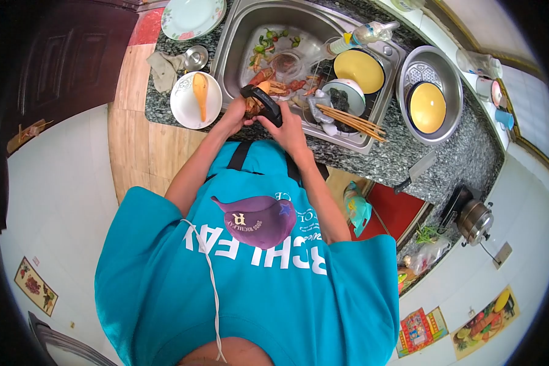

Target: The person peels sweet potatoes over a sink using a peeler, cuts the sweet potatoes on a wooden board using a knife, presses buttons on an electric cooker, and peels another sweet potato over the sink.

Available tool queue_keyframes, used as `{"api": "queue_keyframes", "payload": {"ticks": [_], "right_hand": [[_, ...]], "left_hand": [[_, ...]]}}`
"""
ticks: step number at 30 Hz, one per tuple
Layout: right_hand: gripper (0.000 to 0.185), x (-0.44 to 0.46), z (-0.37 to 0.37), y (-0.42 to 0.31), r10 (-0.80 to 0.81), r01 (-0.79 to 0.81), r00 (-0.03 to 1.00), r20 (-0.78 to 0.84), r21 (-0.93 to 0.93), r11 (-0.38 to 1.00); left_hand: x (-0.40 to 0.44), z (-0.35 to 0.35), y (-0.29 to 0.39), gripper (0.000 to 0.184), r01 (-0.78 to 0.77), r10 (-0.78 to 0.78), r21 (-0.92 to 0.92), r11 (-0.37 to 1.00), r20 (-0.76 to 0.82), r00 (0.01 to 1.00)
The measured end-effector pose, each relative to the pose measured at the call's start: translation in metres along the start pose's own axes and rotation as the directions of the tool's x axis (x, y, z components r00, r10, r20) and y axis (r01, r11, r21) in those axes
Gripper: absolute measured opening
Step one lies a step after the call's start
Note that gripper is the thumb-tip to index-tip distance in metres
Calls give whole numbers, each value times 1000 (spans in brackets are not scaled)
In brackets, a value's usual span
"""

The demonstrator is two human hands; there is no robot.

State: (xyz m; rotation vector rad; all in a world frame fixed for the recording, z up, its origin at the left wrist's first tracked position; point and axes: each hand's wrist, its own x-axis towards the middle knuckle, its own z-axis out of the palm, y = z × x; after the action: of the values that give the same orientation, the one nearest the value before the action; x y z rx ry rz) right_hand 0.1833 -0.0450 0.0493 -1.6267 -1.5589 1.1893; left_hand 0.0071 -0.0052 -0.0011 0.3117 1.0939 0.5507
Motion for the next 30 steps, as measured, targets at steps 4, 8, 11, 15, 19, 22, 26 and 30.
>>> {"api": "queue_keyframes", "payload": {"ticks": [4, 8, 11, 15, 19, 22, 26, 30], "right_hand": [[50, 1, -1, 1, 7, -5, 998, 55, -25, 1000], [51, 0, -3, 1, -8, 9, 996, 86, -7, 1000], [52, 0, -3, 6, -3, 5, 995, 105, -18, 1000], [52, 2, -6, 7, -53, 59, 995, 80, -83, 995], [49, 2, -6, 8, -130, 134, 991, 39, -94, 987], [45, 4, -14, 17, 31, -37, 998, -47, -146, 989], [43, 4, -16, 27, 63, -78, 991, -114, -130, 988], [43, 7, -12, 30, 58, -83, 985, -164, -151, 985]], "left_hand": [[0, -1, -1, 37, 1, -1, -7, 1000, 16, 1000], [-4, 1, -1, 34, 13, -12, 4, 1000, -32, 999], [-6, 0, -1, 34, 40, -40, -9, 999, 10, 999], [-8, 1, 5, 35, 47, -48, 14, 999, 60, 997], [-8, -1, 4, 37, 95, -93, -15, 995, 90, 992], [-12, -4, 3, 42, 132, -128, -23, 991, 125, 984], [-13, -11, -1, 53, 181, -173, -27, 983, 181, 968], [-14, -14, -3, 64, 161, -154, -14, 987, 215, 964]]}}
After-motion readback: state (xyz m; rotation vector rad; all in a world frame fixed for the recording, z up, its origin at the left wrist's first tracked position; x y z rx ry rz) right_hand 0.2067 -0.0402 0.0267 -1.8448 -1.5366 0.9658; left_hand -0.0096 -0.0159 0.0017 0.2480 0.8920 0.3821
